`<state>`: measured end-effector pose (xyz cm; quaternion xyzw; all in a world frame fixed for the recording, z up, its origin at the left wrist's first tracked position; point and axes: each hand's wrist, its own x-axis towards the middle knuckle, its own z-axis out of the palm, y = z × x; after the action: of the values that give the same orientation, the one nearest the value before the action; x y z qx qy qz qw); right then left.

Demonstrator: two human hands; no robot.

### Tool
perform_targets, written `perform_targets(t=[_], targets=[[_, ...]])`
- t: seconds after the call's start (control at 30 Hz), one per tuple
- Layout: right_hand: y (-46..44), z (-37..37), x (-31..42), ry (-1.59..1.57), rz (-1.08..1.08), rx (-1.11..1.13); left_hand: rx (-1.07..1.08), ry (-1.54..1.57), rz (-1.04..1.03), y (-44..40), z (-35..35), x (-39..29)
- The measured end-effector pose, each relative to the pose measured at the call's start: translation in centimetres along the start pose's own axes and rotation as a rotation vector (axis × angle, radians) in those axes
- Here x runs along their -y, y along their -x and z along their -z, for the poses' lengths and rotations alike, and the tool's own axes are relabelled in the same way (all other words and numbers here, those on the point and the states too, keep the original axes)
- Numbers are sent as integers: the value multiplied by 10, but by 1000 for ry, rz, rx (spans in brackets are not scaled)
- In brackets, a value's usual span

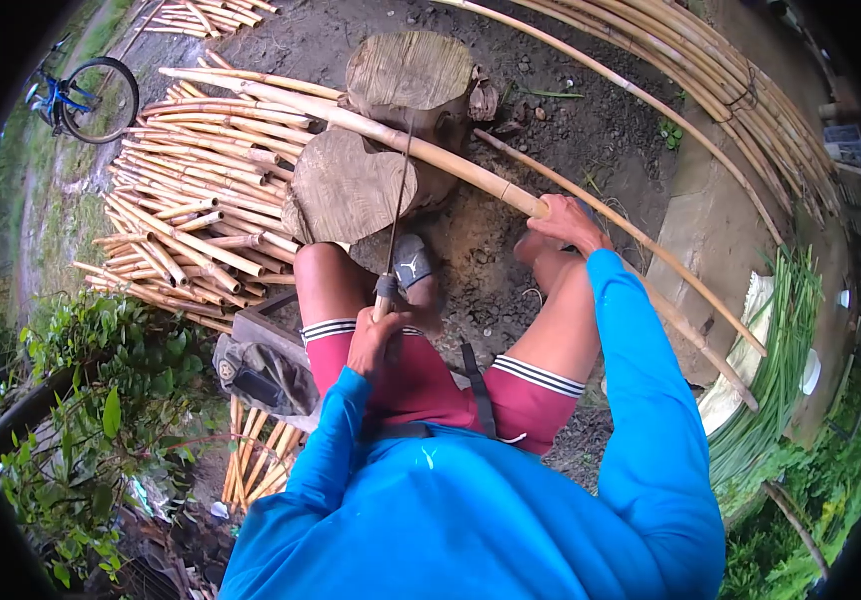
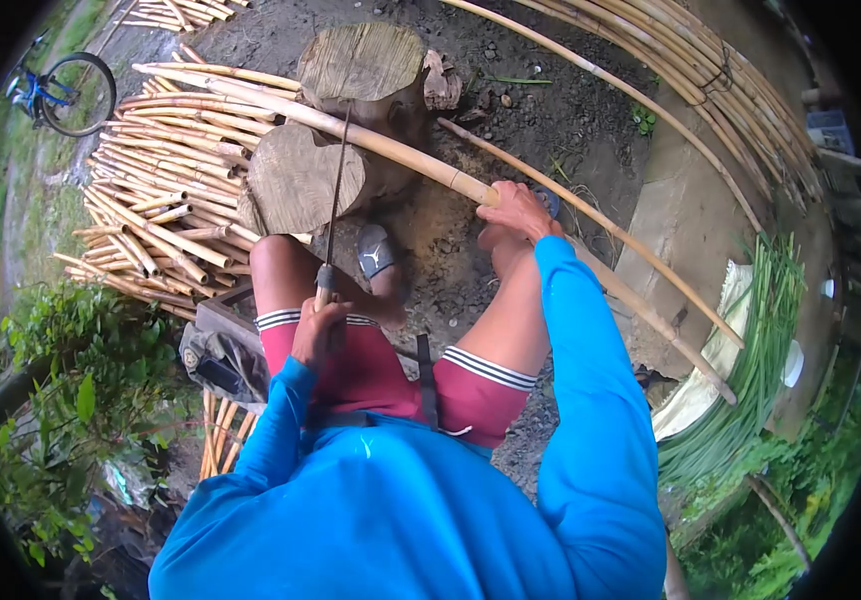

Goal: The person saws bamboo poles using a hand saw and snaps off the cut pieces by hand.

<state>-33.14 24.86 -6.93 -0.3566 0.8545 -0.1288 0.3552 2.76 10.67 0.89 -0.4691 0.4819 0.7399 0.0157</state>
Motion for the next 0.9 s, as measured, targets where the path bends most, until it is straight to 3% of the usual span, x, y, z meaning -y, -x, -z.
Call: perform_targets(t=[0.13,0.17,0.23,0.3,0.4,0.47,0.53,0.57,0.6,0.67,0.9], targets=[[-1,18,-6,-98,-52,177,-18,175,17,-7,4,0],[-11,10,-26,-296,-70,280,-26,178,12,-8,6,2],[-23,-4,-45,-397,-125,347,34,137,36,-9,9,7],[-28,-13,-53,-722,-321,506,46,76,24,-9,6,7],[-3,9,-24,-744,-376,507,59,-20,21,-10,-5,2],[-4,1,-36,-713,-351,437,32,-20,9,-14,-10,1],[15,11,-18,-323,-30,127,43,-6,-15,-20,-17,-2],[15,13,-1,-58,-180,91,42,10,-29,-22,-20,-1],[16,9,2,-53,-188,88,51,13,-28,-27,-22,4],[18,2,5,224,-81,-312,58,-52,-17,-44,-26,13],[22,-1,24,228,-108,-480,176,-148,-107,-64,-52,8]])
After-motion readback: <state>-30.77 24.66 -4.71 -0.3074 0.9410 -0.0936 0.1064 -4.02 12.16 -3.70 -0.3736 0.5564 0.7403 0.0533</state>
